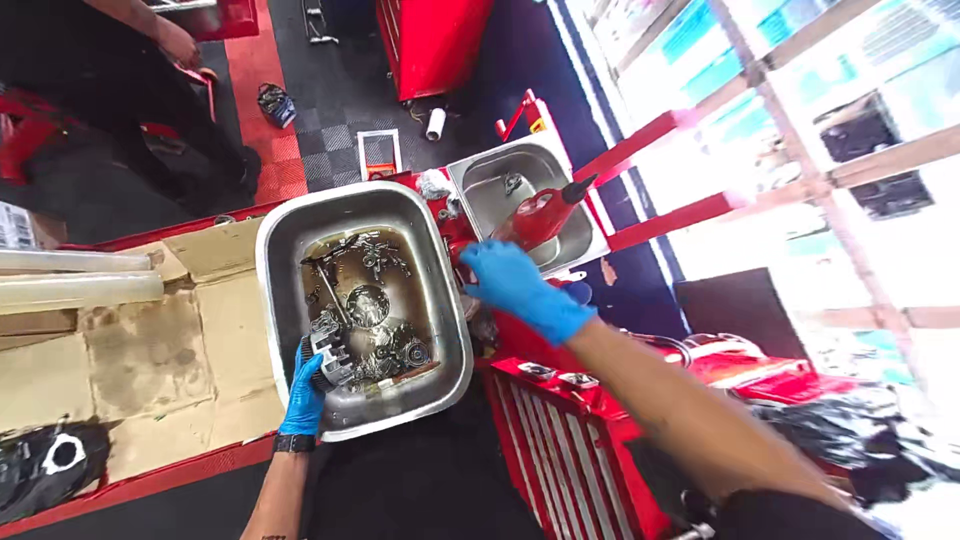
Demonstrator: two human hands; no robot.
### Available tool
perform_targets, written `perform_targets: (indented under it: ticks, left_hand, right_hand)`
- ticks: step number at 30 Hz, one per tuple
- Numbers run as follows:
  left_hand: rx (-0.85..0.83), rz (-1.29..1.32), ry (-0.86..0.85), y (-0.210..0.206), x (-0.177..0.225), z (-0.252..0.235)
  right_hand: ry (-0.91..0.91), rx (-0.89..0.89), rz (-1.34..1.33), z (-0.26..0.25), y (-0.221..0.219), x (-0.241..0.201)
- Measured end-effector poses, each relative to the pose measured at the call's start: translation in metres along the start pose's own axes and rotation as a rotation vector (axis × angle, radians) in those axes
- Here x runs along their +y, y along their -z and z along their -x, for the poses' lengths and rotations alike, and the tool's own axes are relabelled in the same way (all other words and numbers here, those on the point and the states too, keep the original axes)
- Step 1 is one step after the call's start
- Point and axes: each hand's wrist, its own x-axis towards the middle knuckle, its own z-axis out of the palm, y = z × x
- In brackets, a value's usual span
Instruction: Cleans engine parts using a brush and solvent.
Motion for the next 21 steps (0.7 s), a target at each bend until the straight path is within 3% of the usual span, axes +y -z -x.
perform_targets:
  ticks: [2, 6, 11, 16, 19, 21]
  left_hand:
    - [0.009, 0.041, -0.002, -0.009, -0.005, 0.004]
    - [0.102, 0.035, 0.017, -0.018, -0.009, 0.026]
    - [0.112, 0.186, 0.035, -0.02, -0.018, 0.042]
    - [0.012, 0.241, 0.077, -0.019, -0.006, 0.028]
    - [-0.059, 0.314, 0.132, -0.025, 0.012, 0.013]
    - [-0.128, 0.377, 0.2, -0.027, 0.021, -0.003]
  right_hand:
    - [-0.001, -0.042, 0.34, -0.038, 0.007, 0.042]
    - [-0.14, -0.493, 0.546, -0.077, 0.011, 0.066]
    - [-0.331, -0.576, 0.672, -0.096, 0.004, 0.091]
    - [-0.309, -0.423, 0.851, -0.076, 0.053, 0.072]
    - [-0.214, -0.105, 0.767, -0.047, 0.135, 0.014]
    - [-0.118, 0.218, 0.551, -0.018, 0.179, -0.017]
